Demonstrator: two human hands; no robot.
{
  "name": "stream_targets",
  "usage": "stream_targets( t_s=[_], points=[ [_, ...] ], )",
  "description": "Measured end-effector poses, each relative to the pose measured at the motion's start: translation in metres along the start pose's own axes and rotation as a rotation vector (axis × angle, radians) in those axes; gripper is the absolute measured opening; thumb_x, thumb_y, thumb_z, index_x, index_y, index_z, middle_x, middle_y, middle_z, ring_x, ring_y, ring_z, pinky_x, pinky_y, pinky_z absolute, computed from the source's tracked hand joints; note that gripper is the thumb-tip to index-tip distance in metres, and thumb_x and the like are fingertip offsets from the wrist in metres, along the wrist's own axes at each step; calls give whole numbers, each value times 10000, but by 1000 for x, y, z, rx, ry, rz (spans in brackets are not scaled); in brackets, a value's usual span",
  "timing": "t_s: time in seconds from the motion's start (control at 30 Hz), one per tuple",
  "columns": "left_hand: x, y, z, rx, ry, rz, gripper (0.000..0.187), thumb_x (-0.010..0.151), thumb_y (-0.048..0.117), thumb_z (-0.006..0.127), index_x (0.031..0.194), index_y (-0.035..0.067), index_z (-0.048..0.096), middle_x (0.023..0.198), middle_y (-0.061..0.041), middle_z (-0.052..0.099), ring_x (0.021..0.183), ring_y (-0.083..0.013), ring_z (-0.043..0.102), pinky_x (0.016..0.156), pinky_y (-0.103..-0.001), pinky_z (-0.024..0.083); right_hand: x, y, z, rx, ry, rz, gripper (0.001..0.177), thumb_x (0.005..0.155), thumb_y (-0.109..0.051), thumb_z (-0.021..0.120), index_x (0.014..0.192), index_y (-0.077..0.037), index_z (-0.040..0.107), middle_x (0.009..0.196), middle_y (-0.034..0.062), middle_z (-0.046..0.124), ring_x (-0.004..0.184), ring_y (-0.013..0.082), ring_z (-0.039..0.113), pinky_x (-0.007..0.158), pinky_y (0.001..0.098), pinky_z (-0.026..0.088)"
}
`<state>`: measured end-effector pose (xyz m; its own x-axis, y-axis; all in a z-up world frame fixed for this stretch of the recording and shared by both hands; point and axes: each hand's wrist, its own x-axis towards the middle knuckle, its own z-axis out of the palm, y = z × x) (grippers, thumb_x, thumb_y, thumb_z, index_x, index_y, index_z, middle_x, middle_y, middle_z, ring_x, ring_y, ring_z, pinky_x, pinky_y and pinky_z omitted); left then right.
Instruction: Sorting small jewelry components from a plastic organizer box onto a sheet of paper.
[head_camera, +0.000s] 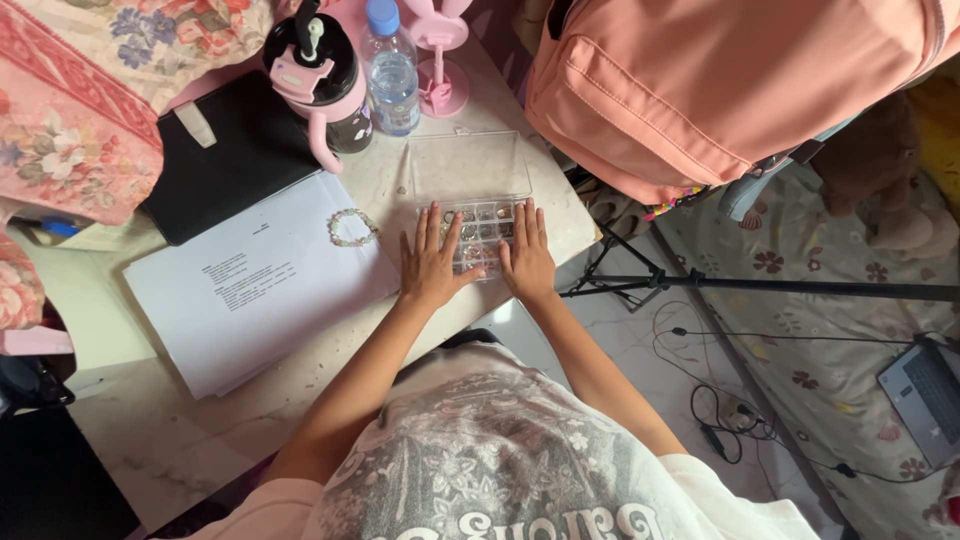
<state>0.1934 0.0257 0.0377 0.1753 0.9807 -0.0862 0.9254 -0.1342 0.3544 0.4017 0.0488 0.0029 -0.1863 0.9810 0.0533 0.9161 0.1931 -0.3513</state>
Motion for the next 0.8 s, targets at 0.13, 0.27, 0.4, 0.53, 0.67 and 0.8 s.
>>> stream_targets(
  t_s=[0.13,0.27,0.4,0.53,0.67,0.8],
  points=[
    [0,-7,-10,-23,-91,5,1075,789,779,623,1643,259,227,1719,-159,105,1590,-327,100,1164,-702,259,-9,-10,0,7,-18,42,727,1037,-412,418,1636,-61,202,1715,154,119,1572,364,127,1283,434,156],
    [-2,-10,-12,-18,-138,4,1072,782,780,623,1643,289,215,1727,-128,88,1591,-305,102,1177,-702,233,-12,-17,-4,-31,-21,60,727,1025,-416,436,1622,-52,236,1704,170,152,1566,365,155,1285,428,161],
    [-2,-9,-14,-27,-154,5,1076,782,762,640,1645,294,201,1729,-125,67,1593,-305,85,1177,-715,213,-12,-17,-5,-46,-18,62,726,1025,-433,421,1619,-56,244,1705,165,154,1568,360,157,1287,423,163],
    [0,-8,-16,-32,-162,-1,1069,793,750,648,1648,285,204,1728,-129,69,1594,-304,72,1176,-720,202,-11,-21,-10,-31,-62,105,742,1024,-428,425,1641,-89,190,1717,133,122,1570,356,154,1238,508,274],
    [1,-10,-13,-29,-129,24,1086,776,740,671,1645,272,217,1724,-145,79,1592,-320,78,1177,-731,176,-13,-27,-19,-34,-118,150,745,1033,-470,382,1656,-133,152,1732,91,80,1584,325,112,1235,552,249],
    [-4,-7,-38,-164,-22,-1,1037,826,708,693,1643,242,255,1714,-175,108,1576,-375,99,1162,-747,162,-12,-33,-35,80,-149,187,738,1063,-534,338,1673,-192,101,1742,41,36,1596,295,41,1238,617,131]
  ],
)
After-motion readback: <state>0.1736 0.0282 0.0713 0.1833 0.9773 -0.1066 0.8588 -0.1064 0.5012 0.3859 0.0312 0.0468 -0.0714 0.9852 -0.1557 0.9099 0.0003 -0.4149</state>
